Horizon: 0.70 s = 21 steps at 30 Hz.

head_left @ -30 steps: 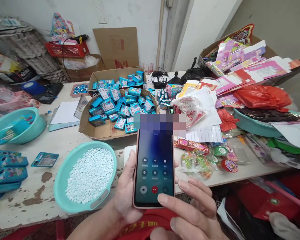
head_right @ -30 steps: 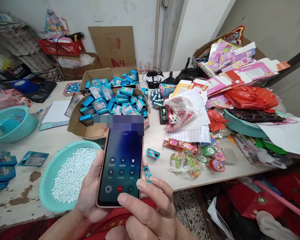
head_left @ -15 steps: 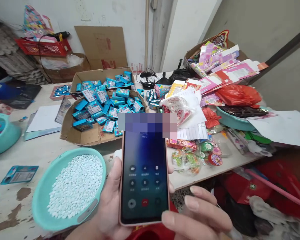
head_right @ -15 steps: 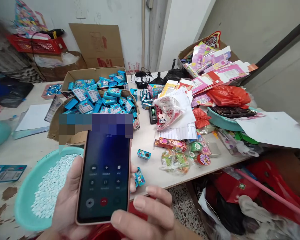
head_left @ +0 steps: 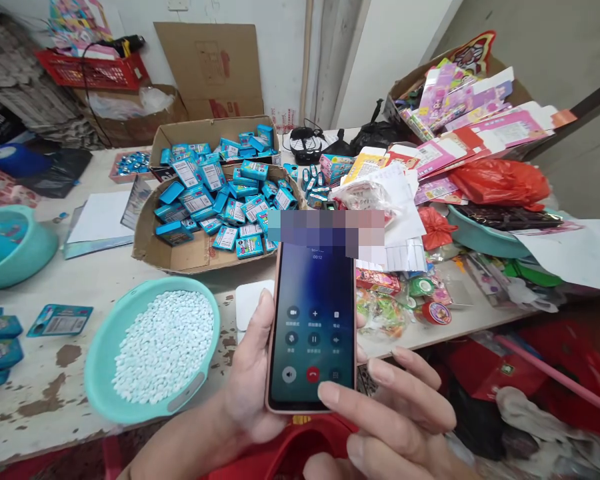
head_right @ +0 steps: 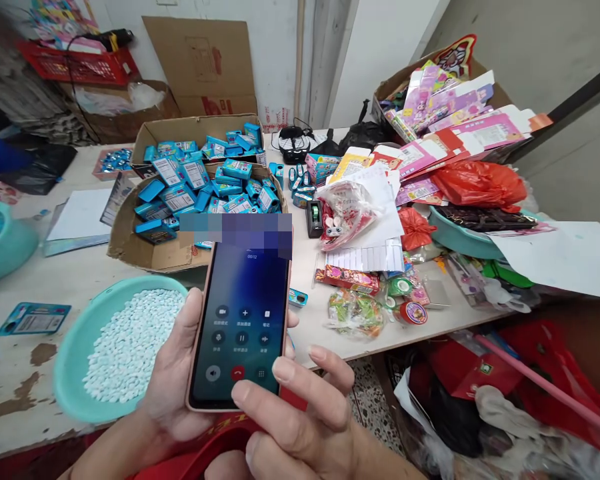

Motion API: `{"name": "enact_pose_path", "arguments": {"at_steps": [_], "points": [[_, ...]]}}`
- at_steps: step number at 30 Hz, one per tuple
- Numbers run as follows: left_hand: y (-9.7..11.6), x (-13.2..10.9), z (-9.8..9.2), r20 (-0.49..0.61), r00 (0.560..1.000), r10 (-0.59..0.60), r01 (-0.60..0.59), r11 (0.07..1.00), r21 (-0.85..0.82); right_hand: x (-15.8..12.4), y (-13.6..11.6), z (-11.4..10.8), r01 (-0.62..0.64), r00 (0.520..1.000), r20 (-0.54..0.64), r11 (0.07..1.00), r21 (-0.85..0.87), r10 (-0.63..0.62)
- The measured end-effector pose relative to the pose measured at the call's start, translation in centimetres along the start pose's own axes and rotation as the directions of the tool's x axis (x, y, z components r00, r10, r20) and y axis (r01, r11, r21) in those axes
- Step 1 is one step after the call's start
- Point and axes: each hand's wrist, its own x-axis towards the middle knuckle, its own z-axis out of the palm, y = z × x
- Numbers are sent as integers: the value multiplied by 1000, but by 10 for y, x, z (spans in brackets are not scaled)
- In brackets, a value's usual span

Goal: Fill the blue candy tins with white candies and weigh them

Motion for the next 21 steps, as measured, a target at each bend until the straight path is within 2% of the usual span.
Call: {"name": "enact_pose_path", "arguments": {"at_steps": [3,10,13,18,21], "points": [[0,0,1,-14,1000,13,-13,1000,-2,5,3,-2,125,992,-32,991,54,-123],[1,-1,0,-16,1000,-3,3,999,32,7,2,8,61,983,-178,996,71,-47],[0,-1,-1,-29,1000,9,-9,1000,29,7,2,7,82,989,-127,996,34,-77],[0,2,0,-42,999,20,-19,1000,16,10,3,-4,97,995,32,995,27,-98],[-1,2,-1,-34,999,9,-10,1000,-24,12,3,-8,94,995,36,995,26,-95]]}}
